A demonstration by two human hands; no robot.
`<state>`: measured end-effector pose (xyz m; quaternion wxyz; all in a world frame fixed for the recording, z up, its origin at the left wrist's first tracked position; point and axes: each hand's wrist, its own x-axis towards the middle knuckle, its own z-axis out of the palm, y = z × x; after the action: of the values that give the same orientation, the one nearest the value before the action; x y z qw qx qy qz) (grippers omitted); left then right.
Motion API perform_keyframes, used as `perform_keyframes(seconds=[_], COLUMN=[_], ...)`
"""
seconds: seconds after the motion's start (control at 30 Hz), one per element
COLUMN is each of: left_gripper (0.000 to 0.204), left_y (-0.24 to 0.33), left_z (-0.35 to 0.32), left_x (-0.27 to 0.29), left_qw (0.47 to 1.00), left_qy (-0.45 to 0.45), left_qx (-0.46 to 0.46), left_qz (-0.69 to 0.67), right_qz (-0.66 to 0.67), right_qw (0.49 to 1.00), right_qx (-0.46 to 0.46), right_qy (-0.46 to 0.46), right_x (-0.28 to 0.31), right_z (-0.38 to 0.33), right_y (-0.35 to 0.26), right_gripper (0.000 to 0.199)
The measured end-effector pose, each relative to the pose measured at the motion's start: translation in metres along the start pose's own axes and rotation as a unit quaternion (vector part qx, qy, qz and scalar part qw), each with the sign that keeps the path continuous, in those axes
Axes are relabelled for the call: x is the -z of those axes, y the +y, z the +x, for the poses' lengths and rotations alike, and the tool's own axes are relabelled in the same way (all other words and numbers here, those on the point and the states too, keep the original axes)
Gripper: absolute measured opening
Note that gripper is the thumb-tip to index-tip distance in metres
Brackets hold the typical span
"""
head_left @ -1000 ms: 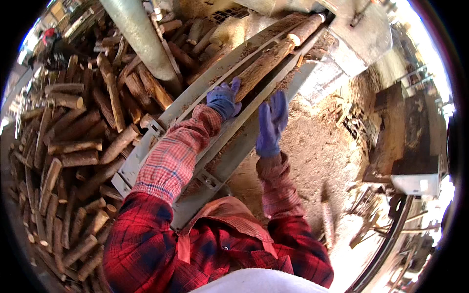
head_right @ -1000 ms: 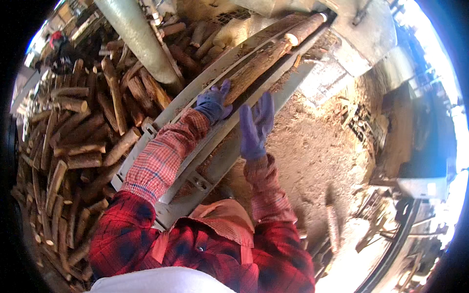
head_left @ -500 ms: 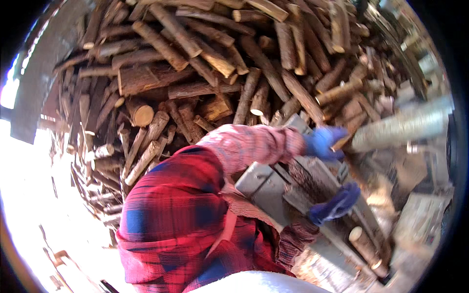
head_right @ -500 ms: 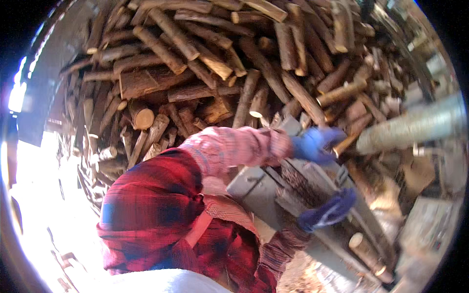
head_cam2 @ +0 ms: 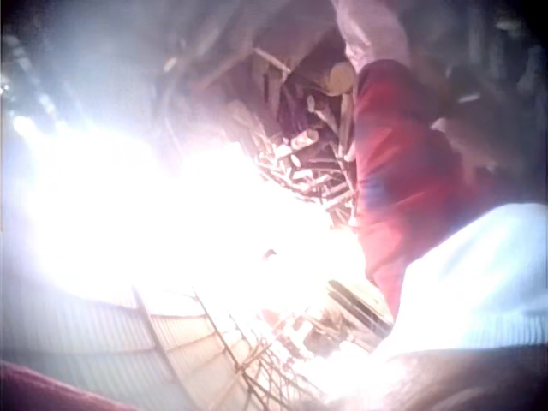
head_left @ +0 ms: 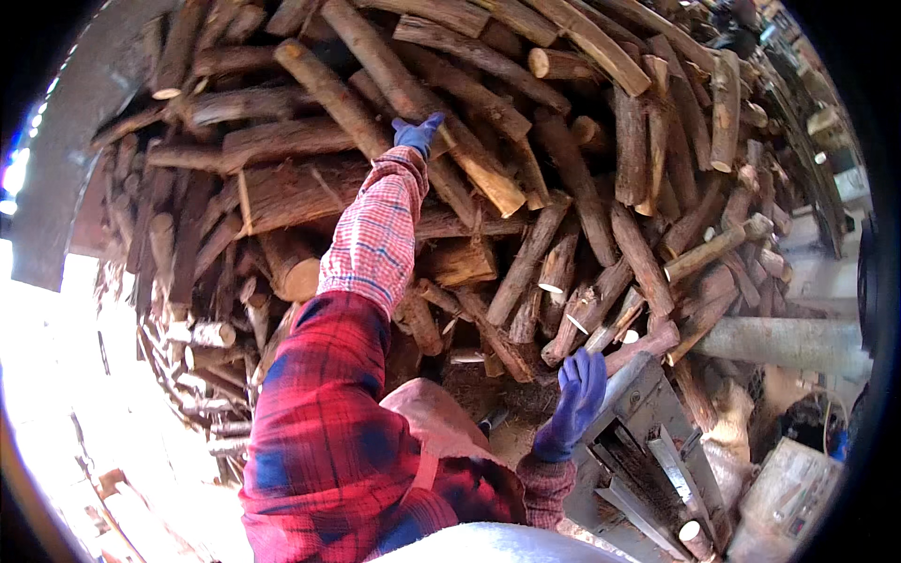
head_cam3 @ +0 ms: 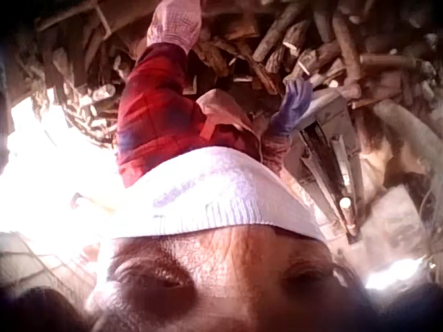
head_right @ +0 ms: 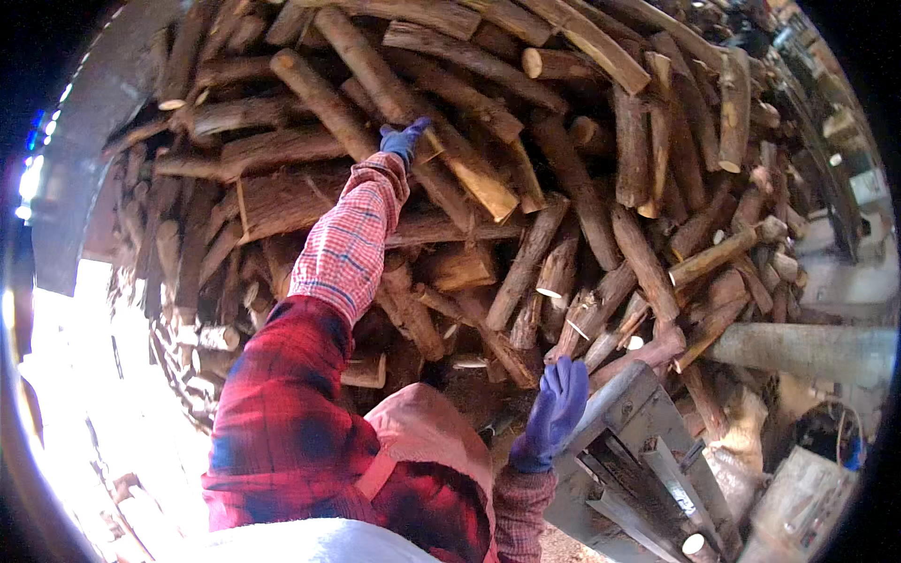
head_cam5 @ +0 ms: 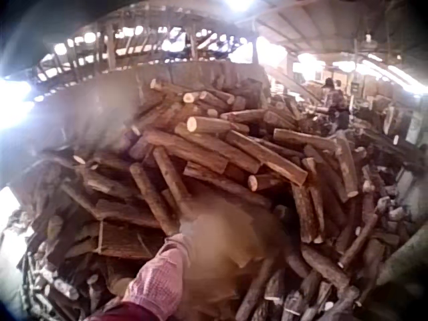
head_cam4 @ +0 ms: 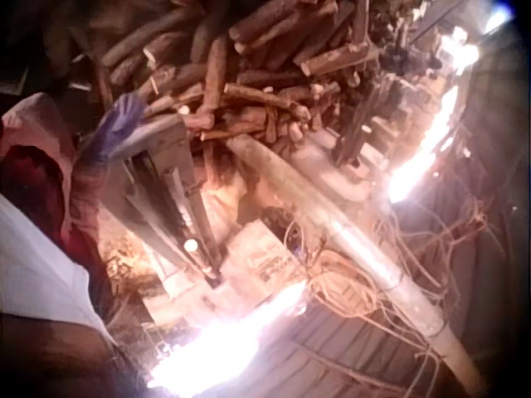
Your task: The person picks up logs from a large pile and places them into a mechanical wood splitter. They handle the logs one by one, positioning them on the splitter's platform and pushing them through the machine to cut them into smaller pieces. The split wood falls onto the ground below, accumulating in a pile of sawdust and wood chips.
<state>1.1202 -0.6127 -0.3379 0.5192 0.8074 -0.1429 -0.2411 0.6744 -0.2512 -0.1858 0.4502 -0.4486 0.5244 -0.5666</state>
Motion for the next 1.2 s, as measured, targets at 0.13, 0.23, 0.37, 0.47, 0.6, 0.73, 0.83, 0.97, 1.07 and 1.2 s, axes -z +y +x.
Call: perform_keyframes(seconds=[0.13,0.23,0.37,0.47,0.6,0.73,0.83,0.97,1.07,1.2], left_gripper=[0.106,0.073,0.024,0.046,0.080,0.078,0.083,0.089,0.087,0.089], left_y=[0.014,-0.008,0.030,0.055,0.025,0.036,0.038,0.041,0.065,0.029], left_z=[-0.049,-0.035,-0.181,-0.271,-0.330,-0.391,-0.446,-0.580,-0.711,-0.869], left_x=[-0.027,0.032,0.119,0.203,0.245,0.226,0.163,0.127,0.089,-0.007], left_qw=[0.996,0.852,0.781,0.840,0.801,0.687,0.596,0.465,0.380,0.318], left_qy=[-0.035,-0.284,-0.459,-0.503,-0.465,-0.541,-0.787,-0.877,-0.908,-0.899], left_qx=[-0.033,-0.040,0.122,0.017,-0.358,-0.475,-0.159,-0.106,-0.157,-0.267], left_qz=[-0.073,-0.438,-0.406,-0.203,0.116,0.093,0.020,-0.052,-0.078,-0.137], right_qz=[-0.012,-0.011,0.066,0.139,0.292,0.485,0.591,0.521,0.245,0.013], right_qw=[0.995,0.993,0.981,0.947,0.918,0.858,0.806,0.845,0.890,0.750], right_qx=[-0.078,-0.118,-0.154,-0.211,-0.182,-0.167,-0.030,0.107,0.291,0.397], right_qy=[0.054,0.006,-0.098,-0.196,-0.197,0.020,-0.019,0.052,0.251,0.528], right_x=[0.016,0.001,-0.067,-0.122,-0.108,-0.021,0.087,0.216,0.326,0.399], right_z=[-0.011,0.000,0.051,0.103,0.148,0.104,0.077,0.023,-0.033,-0.115], right_y=[0.018,0.029,0.023,0.004,0.036,-0.039,-0.044,-0.123,-0.184,-0.158], right_gripper=[0.068,0.063,0.049,0.052,0.056,0.074,0.084,0.096,0.085,0.061])
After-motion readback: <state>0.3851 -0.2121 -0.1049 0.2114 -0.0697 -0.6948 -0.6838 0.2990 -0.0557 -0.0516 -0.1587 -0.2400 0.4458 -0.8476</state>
